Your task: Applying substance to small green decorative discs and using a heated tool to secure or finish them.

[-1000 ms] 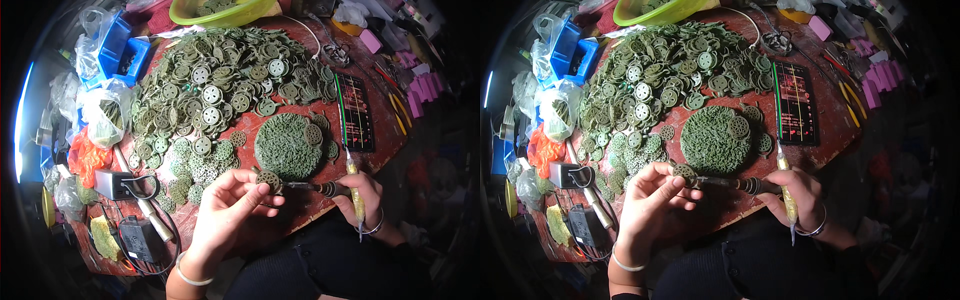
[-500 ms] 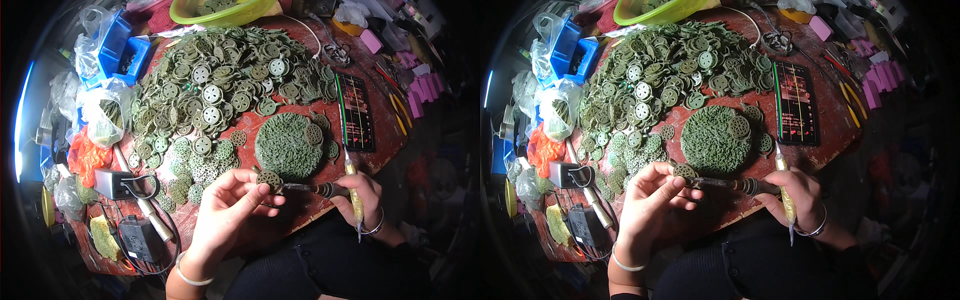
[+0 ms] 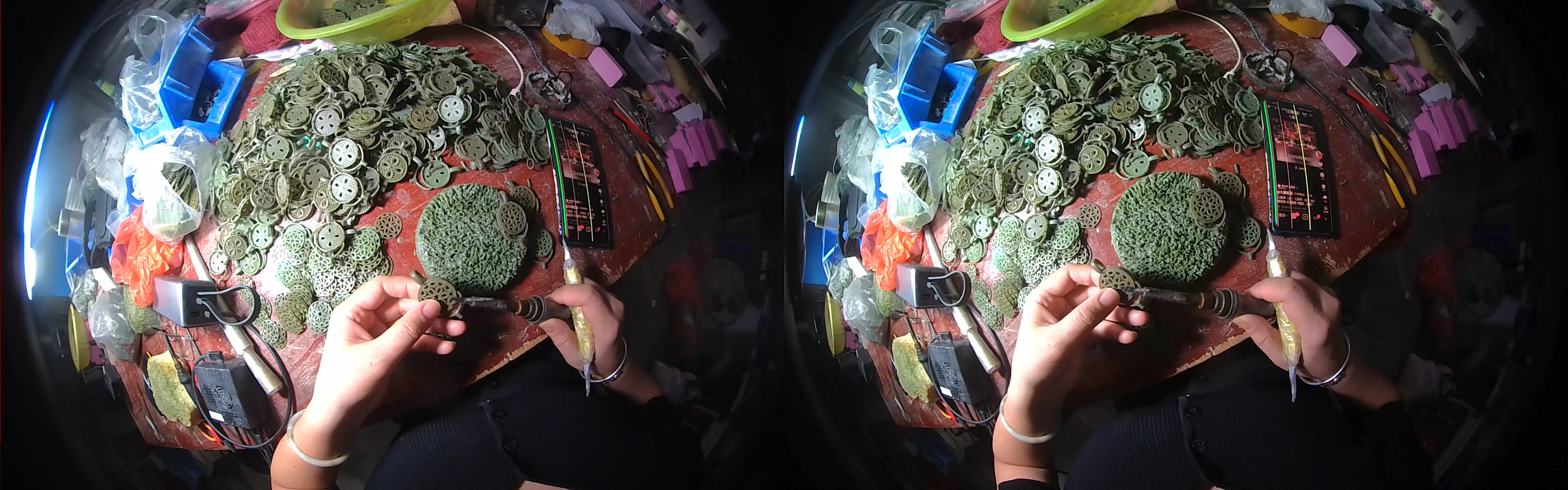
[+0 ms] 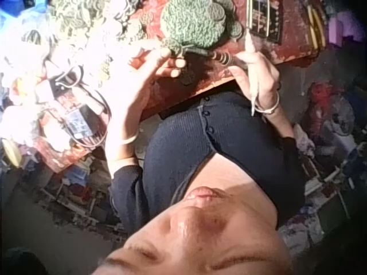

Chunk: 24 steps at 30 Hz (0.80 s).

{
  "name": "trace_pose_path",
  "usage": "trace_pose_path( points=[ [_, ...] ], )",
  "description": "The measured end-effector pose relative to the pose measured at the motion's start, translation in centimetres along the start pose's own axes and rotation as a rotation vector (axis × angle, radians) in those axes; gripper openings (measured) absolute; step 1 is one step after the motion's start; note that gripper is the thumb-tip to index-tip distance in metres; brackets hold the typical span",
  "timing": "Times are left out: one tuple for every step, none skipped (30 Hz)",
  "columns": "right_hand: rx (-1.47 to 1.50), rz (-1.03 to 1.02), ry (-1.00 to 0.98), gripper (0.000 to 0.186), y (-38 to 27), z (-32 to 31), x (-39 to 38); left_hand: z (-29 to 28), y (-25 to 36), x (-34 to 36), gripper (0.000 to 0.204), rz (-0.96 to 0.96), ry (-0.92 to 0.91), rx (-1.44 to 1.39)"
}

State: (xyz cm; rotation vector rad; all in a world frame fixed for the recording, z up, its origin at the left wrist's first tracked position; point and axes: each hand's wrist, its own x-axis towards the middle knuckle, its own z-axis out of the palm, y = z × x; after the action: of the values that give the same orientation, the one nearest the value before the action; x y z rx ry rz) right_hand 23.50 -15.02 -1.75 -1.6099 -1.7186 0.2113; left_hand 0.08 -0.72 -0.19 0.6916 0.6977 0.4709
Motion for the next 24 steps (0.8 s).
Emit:
trace_pose_path(
  points=[
    [-0.003,0.003,0.002,0.031,-0.02,0.01,-0.01,-0.02,0.00,0.00,0.013,-0.001,-0.001,0.004],
    [-0.003,0.003,0.002,0.031,-0.02,0.01,-0.01,-0.04,-0.01,-0.01,0.013,-0.001,-0.003,0.008],
    [0.001,0.000,0.005,0.031,-0.03,0.02,-0.01,-0.02,0.01,-0.04,0.013,0.000,-0.003,0.008],
    [0.006,-0.001,0.008,0.030,0.03,0.01,0.00,0.06,0.03,0.00,0.013,0.000,-0.003,0.004],
    [0.007,0.000,0.008,0.030,0.07,0.01,0.02,0.10,0.05,0.04,0.013,0.001,-0.002,-0.001],
    [0.004,-0.001,0.008,0.030,0.10,0.02,0.03,0.11,0.03,0.08,0.013,0.000,-0.002,-0.001],
    [0.000,-0.004,0.009,0.030,0.07,0.02,0.04,0.09,0.00,0.06,0.013,0.001,-0.003,0.001],
    [-0.001,-0.004,0.009,0.030,0.03,0.00,0.04,0.07,-0.01,0.04,0.013,0.001,-0.005,0.003],
    [-0.003,-0.003,0.010,0.030,0.00,-0.04,0.04,0.08,0.00,0.02,0.013,0.002,-0.005,0.003],
    [-0.006,-0.003,0.011,0.030,-0.01,-0.05,0.05,0.08,0.01,0.00,0.013,0.000,-0.002,0.005],
    [-0.006,-0.003,0.011,0.030,-0.03,-0.05,0.07,0.09,0.02,-0.01,0.013,-0.001,0.000,0.008],
    [-0.001,-0.003,0.010,0.030,-0.05,-0.04,0.11,0.11,0.02,0.00,0.013,-0.001,0.000,0.008],
    [0.003,-0.004,0.008,0.030,-0.06,-0.04,0.13,0.13,0.03,-0.01,0.013,0.000,0.002,0.004],
    [0.004,-0.004,0.008,0.030,-0.04,-0.04,0.14,0.14,0.03,-0.01,0.013,0.002,0.004,0.001],
    [0.004,-0.006,0.003,0.030,-0.01,-0.04,0.15,0.13,0.02,-0.01,0.013,0.002,0.004,0.001],
    [0.003,-0.007,-0.002,0.030,0.00,-0.06,0.15,0.11,0.03,0.01,0.013,0.001,0.002,0.006],
    [0.002,-0.007,-0.002,0.030,-0.01,-0.07,0.15,0.10,0.02,0.03,0.013,0.001,-0.001,0.011],
    [-0.002,-0.009,-0.002,0.030,-0.01,-0.08,0.16,0.08,0.02,0.05,0.013,0.001,-0.002,0.011],
    [-0.006,-0.010,-0.002,0.030,-0.01,-0.08,0.15,0.07,0.00,0.06,0.013,0.000,-0.001,0.009],
    [-0.006,-0.010,-0.002,0.030,0.00,-0.09,0.13,0.07,-0.01,0.07,0.014,-0.002,-0.001,0.006],
    [-0.007,-0.001,-0.002,0.030,0.00,-0.09,0.09,0.09,-0.03,0.07,0.014,-0.002,-0.001,0.007],
    [-0.008,0.007,-0.003,0.030,-0.01,-0.09,0.08,0.10,-0.04,0.05,0.014,-0.003,0.001,0.003],
    [-0.008,0.007,-0.003,0.030,-0.01,-0.07,0.08,0.10,-0.05,0.03,0.014,-0.004,0.004,0.000],
    [-0.008,0.006,0.000,0.030,-0.01,-0.05,0.09,0.07,-0.07,0.03,0.014,-0.004,0.004,0.000]
  ],
)
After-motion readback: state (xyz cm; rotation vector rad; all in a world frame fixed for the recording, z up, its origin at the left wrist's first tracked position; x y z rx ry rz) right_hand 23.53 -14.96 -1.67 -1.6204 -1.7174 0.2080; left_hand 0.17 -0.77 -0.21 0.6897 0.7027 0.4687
